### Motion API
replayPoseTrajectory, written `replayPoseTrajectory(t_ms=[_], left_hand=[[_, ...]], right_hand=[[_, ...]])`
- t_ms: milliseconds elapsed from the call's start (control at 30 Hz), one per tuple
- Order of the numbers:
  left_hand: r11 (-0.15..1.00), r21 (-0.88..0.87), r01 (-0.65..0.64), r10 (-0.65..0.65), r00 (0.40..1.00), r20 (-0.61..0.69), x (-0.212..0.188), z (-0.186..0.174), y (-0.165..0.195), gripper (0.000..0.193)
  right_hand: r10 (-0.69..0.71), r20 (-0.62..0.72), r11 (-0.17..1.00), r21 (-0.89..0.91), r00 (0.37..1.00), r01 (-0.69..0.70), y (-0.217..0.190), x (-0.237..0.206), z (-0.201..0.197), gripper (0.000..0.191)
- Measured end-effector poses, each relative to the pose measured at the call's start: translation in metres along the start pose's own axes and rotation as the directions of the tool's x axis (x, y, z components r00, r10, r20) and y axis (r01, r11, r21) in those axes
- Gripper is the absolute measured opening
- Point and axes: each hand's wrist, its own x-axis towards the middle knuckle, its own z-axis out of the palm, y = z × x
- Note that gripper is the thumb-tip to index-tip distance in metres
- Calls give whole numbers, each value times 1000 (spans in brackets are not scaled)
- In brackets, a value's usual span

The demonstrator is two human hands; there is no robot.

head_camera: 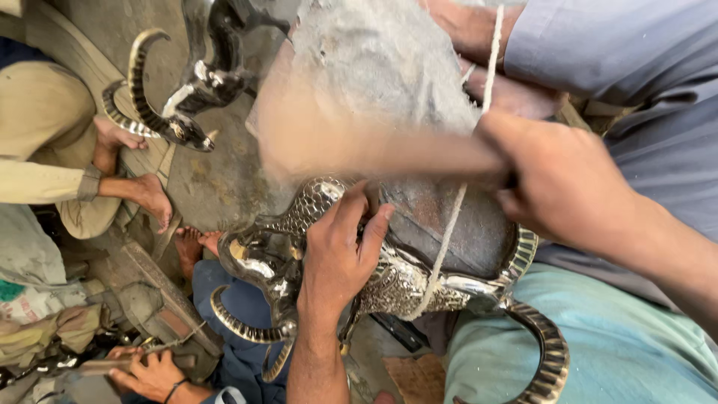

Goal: The person uses a hammer and a metal punch to create a textured pattern on a silver-colored metal goat sculpture. They repeatedly strike the punch against the sculpture's body to form small indentations.

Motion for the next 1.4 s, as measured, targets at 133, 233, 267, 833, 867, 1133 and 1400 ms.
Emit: replayPoseTrajectory(t_ms=[133,233,267,833,867,1133,1400], left_hand=[[997,-64,45,-47,999,-23,-2,2,-2,29],[998,-46,50,-51,999,-17,-4,2,-4,31],[999,-22,34,-35,999,-15,-3,3,-5,27],[1000,-8,24,-24,1000,-8,-2,-1,-1,18],[1000,-27,12,-13,1000,-26,-3,-1,-1,21],[989,-81,123,-134,981,-141,-11,2,8,26],[997,-33,68,-71,990,-122,-20,12,9,28]], right_hand=[[243,32,970,13,970,-243,-5,1,-2,39],[266,147,906,298,953,-299,-8,1,-1,51],[142,56,980,132,988,-149,-9,0,-1,52],[7,76,961,-275,997,15,-3,-15,-3,50],[142,91,981,-147,986,-127,-5,-15,-3,46],[137,79,940,-324,987,-105,10,-32,-6,47],[299,127,948,-149,946,-280,-11,-18,-13,51]])
